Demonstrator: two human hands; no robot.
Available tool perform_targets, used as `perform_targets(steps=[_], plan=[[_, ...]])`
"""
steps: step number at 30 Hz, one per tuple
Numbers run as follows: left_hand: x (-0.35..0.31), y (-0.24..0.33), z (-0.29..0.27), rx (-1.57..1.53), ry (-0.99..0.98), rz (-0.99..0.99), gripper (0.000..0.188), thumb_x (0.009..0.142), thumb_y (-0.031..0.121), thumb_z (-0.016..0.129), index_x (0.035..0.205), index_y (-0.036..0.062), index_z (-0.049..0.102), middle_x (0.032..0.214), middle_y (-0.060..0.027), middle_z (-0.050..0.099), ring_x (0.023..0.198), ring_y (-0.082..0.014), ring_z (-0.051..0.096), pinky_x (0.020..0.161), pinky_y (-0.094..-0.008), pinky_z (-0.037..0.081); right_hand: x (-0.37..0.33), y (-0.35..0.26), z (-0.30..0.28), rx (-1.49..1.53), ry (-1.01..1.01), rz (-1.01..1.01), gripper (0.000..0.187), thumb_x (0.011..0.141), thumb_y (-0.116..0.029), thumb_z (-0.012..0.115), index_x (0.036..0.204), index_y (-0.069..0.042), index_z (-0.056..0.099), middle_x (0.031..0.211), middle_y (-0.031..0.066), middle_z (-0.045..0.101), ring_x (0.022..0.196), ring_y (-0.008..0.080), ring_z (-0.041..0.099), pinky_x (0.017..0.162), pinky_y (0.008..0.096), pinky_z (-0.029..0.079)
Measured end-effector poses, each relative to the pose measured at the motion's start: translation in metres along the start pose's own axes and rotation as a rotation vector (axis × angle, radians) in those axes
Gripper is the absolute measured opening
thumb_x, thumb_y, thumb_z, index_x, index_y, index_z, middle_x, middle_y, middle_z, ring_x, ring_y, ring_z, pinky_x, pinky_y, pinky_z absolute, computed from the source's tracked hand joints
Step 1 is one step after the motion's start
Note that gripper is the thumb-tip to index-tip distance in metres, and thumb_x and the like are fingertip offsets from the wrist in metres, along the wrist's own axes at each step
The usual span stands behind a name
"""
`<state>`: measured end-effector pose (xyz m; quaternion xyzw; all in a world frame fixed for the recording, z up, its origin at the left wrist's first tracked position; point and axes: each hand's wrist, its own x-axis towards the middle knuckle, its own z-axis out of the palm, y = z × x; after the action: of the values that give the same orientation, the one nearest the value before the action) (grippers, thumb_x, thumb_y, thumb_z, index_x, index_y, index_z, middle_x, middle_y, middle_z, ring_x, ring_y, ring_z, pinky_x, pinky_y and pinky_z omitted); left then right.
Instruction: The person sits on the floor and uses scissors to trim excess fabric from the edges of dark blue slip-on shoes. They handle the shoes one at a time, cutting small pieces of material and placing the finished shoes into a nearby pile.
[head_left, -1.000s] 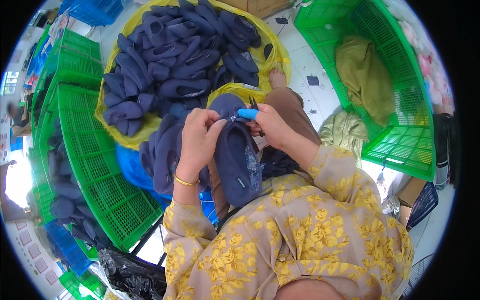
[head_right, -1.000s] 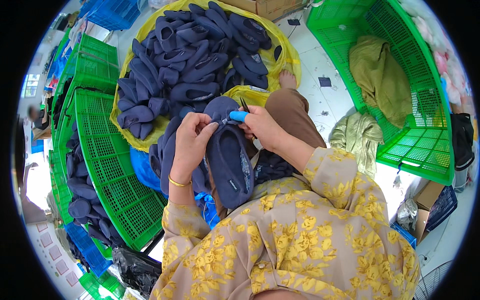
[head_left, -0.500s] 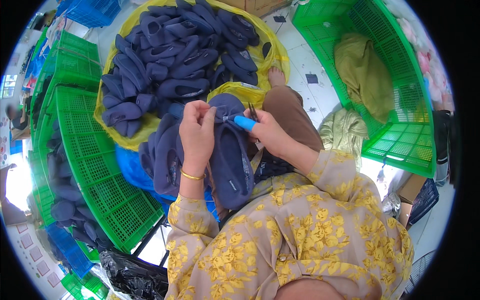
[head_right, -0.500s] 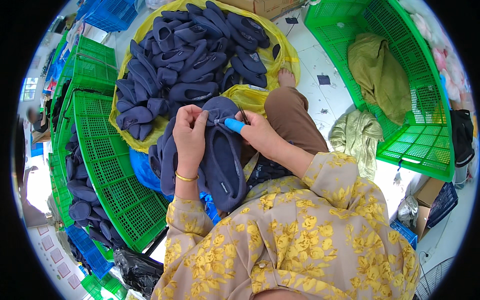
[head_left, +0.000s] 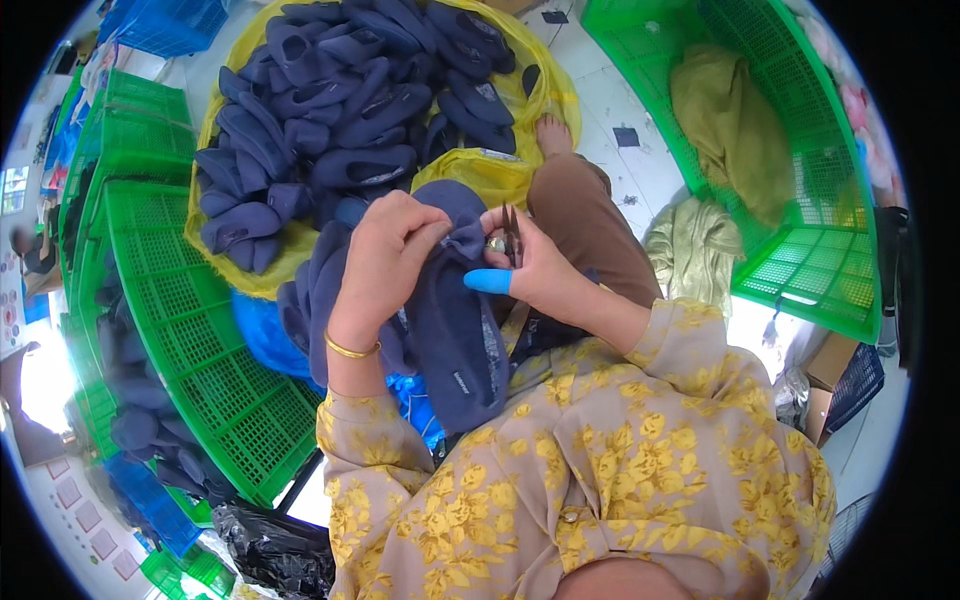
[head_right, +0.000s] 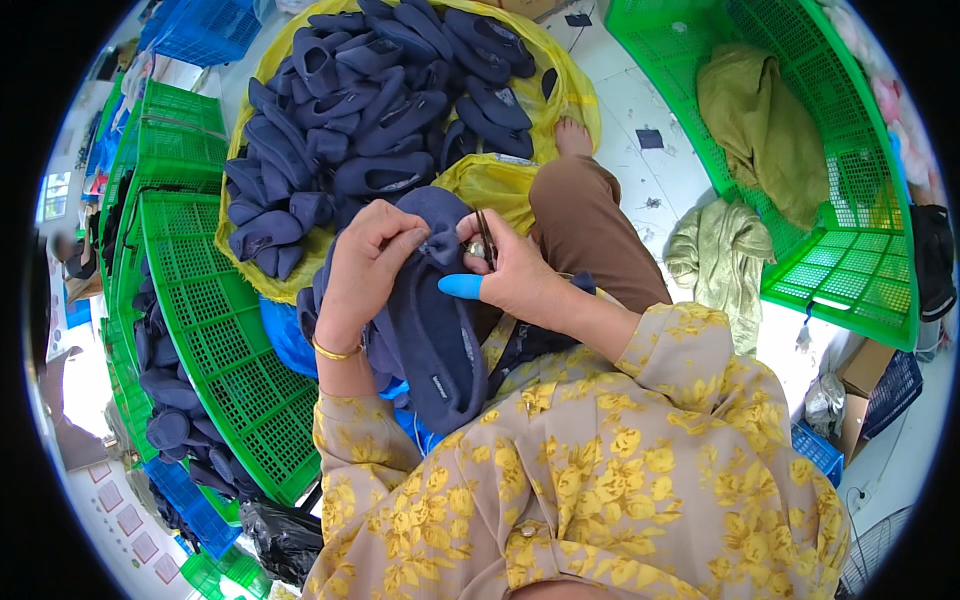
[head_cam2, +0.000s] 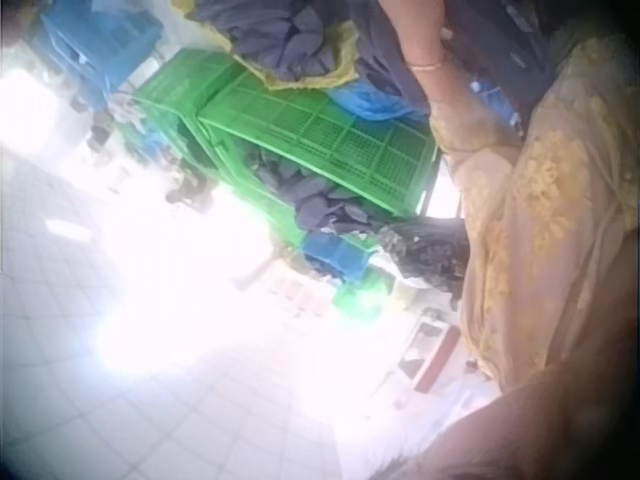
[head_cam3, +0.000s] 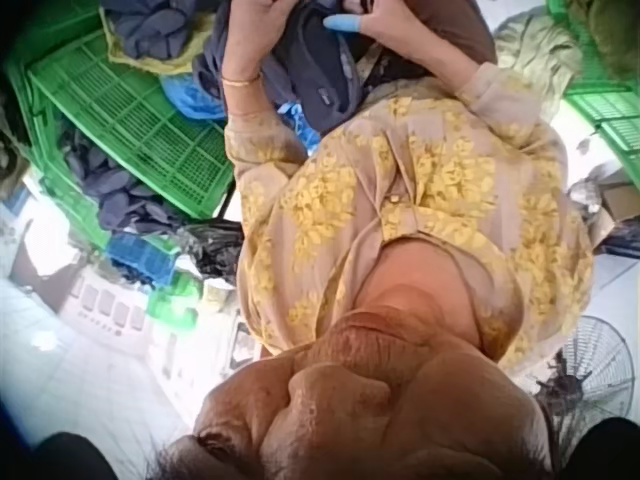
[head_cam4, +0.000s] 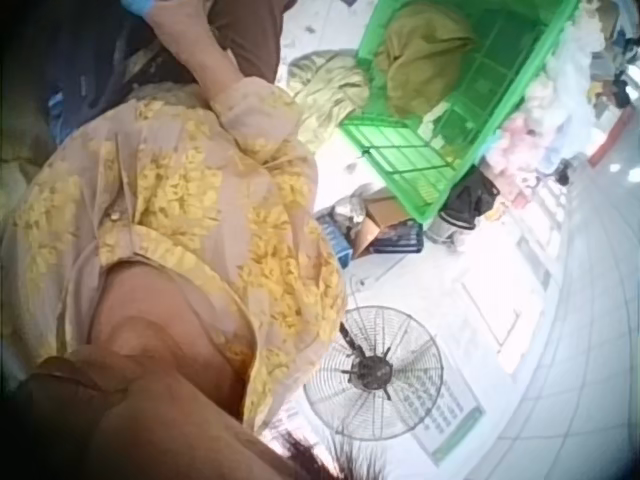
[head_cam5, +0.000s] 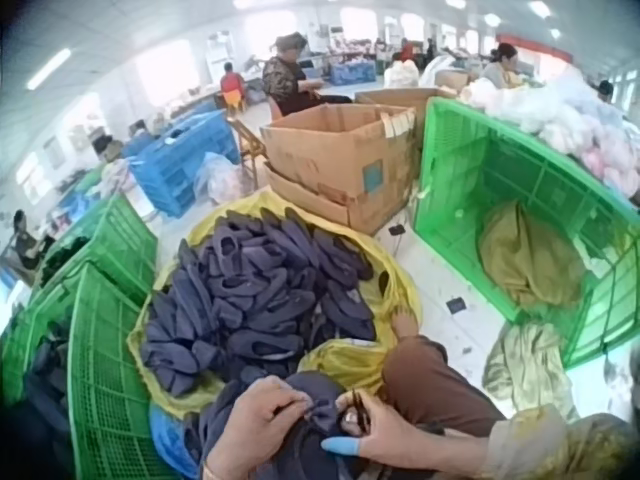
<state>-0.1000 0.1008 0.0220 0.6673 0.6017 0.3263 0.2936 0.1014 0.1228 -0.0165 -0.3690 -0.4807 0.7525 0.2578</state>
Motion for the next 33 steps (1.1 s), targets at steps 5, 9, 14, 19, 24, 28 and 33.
perform_targets(steps=[5,9,14,19,24,28,33], plan=[[0.006,0.003,-0.002,-0.011,-0.015,-0.019,0.008,0.08,0.007,0.067,0.087,0.0014,0.067,0.075,-0.0088,0.057,0.077,-0.0252,0.055,0.07,-0.0336,0.044,0.0,0.003,0.002,-0.003,0.011,-0.031,0.045,0.075,-0.012,0.08,0.107,-0.008,0.048,0.089,-0.0052,0.045,0.073,0.0031,0.04,0.067,0.0186,0.039],[0.0,0.014,0.004,-0.132,0.081,-0.195,0.016,0.078,0.005,0.071,0.093,0.0015,0.065,0.078,-0.0063,0.056,0.08,-0.0185,0.056,0.071,-0.0294,0.045,-0.006,-0.016,0.003,0.149,0.044,0.124,0.028,0.086,-0.022,0.073,0.102,-0.011,0.052,0.08,-0.0057,0.048,0.066,0.0026,0.044,0.057,0.0209,0.04],[-0.03,0.028,0.011,-0.069,0.284,-0.193,0.052,0.072,0.012,0.076,0.119,0.0037,0.056,0.105,-0.0054,0.057,0.093,-0.0155,0.055,0.077,-0.0272,0.045,-0.008,-0.014,0.0,0.219,0.055,0.15,0.019,0.086,-0.018,0.072,0.091,-0.011,0.056,0.073,-0.0077,0.048,0.066,0.002,0.044,0.058,0.0201,0.037],[-0.084,0.04,0.029,0.115,0.228,-0.428,0.064,0.071,0.012,0.073,0.129,-0.0004,0.049,0.11,-0.0125,0.06,0.092,-0.0197,0.058,0.083,-0.0321,0.048,-0.016,-0.003,-0.001,-0.047,0.022,0.047,0.021,0.084,-0.014,0.074,0.091,-0.009,0.055,0.076,-0.0076,0.047,0.067,0.0021,0.039,0.062,0.0196,0.035],[-0.116,0.032,0.029,-0.514,0.616,-0.554,0.047,0.084,0.012,0.068,0.123,-0.0088,0.051,0.108,-0.0114,0.065,0.093,-0.0111,0.061,0.081,-0.0239,0.049,-0.03,-0.017,-0.004,0.261,0.037,0.103,0.019,0.087,-0.012,0.07,0.096,-0.009,0.054,0.079,-0.0047,0.048,0.066,0.0044,0.043,0.058,0.0217,0.039],[-0.135,0.038,0.014,-0.433,0.705,-0.736,0.05,0.084,0.014,0.07,0.125,-0.0081,0.052,0.102,-0.0084,0.063,0.086,-0.0096,0.058,0.075,-0.0235,0.048,-0.035,-0.01,-0.018,0.3,0.0,0.039,0.01,0.092,-0.011,0.062,0.094,-0.01,0.052,0.072,-0.0032,0.045,0.057,0.0071,0.041,0.054,0.0252,0.039],[-0.177,-0.008,0.021,-0.864,0.554,-0.876,0.041,0.083,0.024,0.069,0.113,-0.0017,0.062,0.091,-0.0064,0.063,0.07,-0.01,0.057,0.059,-0.0224,0.044,-0.045,-0.002,-0.028,0.285,-0.018,0.048,0.007,0.093,-0.012,0.058,0.092,-0.011,0.051,0.063,-0.0053,0.037,0.051,0.0056,0.033,0.052,0.025,0.035]])
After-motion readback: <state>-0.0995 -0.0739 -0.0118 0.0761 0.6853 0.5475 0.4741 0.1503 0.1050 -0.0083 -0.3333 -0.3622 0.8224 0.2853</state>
